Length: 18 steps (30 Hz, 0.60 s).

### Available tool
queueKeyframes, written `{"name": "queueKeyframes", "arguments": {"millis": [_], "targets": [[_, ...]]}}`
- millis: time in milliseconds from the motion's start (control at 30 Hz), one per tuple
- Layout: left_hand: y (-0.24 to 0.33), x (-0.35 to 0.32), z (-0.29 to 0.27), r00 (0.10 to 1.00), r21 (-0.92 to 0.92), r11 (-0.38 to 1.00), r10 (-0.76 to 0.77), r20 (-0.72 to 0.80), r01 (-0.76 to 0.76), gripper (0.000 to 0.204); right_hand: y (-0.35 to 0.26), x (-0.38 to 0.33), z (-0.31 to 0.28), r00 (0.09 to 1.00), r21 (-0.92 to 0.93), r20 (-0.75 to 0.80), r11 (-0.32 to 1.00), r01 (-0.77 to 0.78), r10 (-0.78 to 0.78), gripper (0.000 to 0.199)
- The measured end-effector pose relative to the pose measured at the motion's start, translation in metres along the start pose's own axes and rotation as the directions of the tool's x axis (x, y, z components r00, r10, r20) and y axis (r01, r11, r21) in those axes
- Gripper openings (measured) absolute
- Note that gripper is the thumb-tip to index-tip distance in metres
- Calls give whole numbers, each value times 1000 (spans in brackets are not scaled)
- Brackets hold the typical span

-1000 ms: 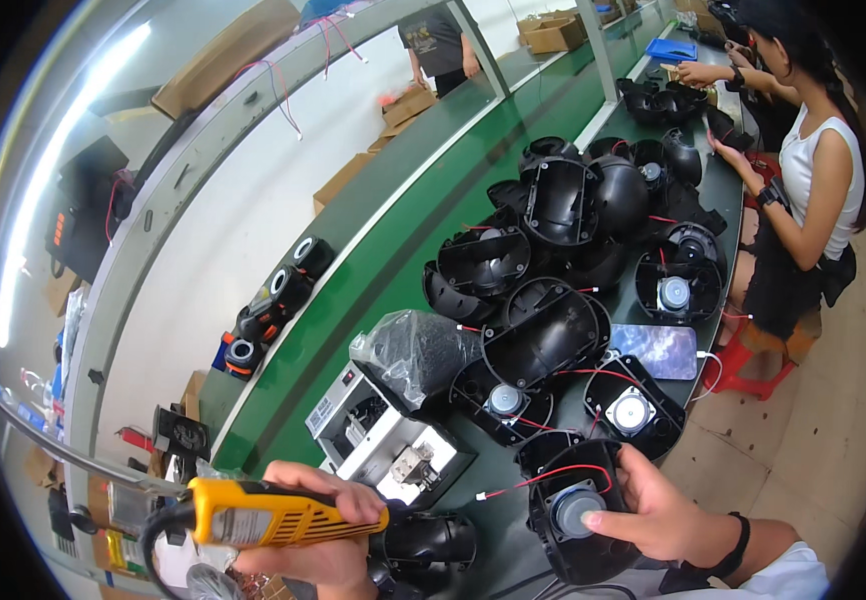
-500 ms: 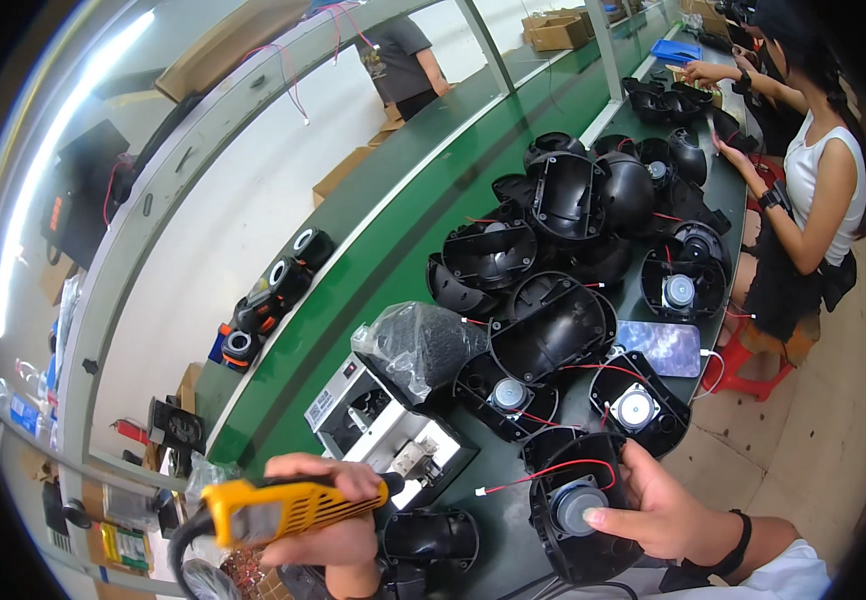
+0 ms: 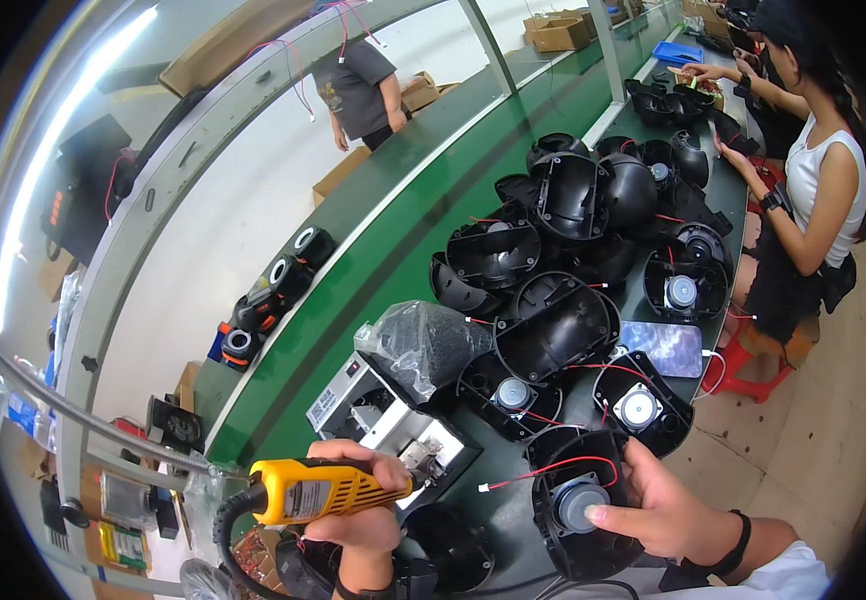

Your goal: Assembling plastic speaker housings by installing speakers and wiring, then securing them with an electric screwdriver.

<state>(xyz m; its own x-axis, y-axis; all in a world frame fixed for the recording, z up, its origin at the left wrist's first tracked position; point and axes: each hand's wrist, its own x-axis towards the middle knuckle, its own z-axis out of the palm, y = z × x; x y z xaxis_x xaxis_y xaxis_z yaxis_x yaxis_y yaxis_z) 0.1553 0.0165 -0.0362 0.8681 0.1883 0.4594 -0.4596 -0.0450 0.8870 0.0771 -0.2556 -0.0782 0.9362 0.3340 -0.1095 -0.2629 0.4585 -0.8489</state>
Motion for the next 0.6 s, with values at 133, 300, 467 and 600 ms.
{"name": "queueKeyframes", "arguments": {"millis": [133,300,467,600], "targets": [[43,-2,0,993,-181,979,-77,91,92,94,0,0,2,1000,20,-8,1000,-12,13,73],[62,-10,-23,982,-151,971,178,-67,-187,90,0,1,2,1000,22,3,1000,14,-14,74],[70,-18,-33,975,-529,845,175,139,-76,37,5,6,3,1000,-2,19,1000,-7,7,74],[51,-21,-58,966,-122,967,201,-160,-221,92,7,9,10,1000,20,25,1000,3,-3,72]]}}
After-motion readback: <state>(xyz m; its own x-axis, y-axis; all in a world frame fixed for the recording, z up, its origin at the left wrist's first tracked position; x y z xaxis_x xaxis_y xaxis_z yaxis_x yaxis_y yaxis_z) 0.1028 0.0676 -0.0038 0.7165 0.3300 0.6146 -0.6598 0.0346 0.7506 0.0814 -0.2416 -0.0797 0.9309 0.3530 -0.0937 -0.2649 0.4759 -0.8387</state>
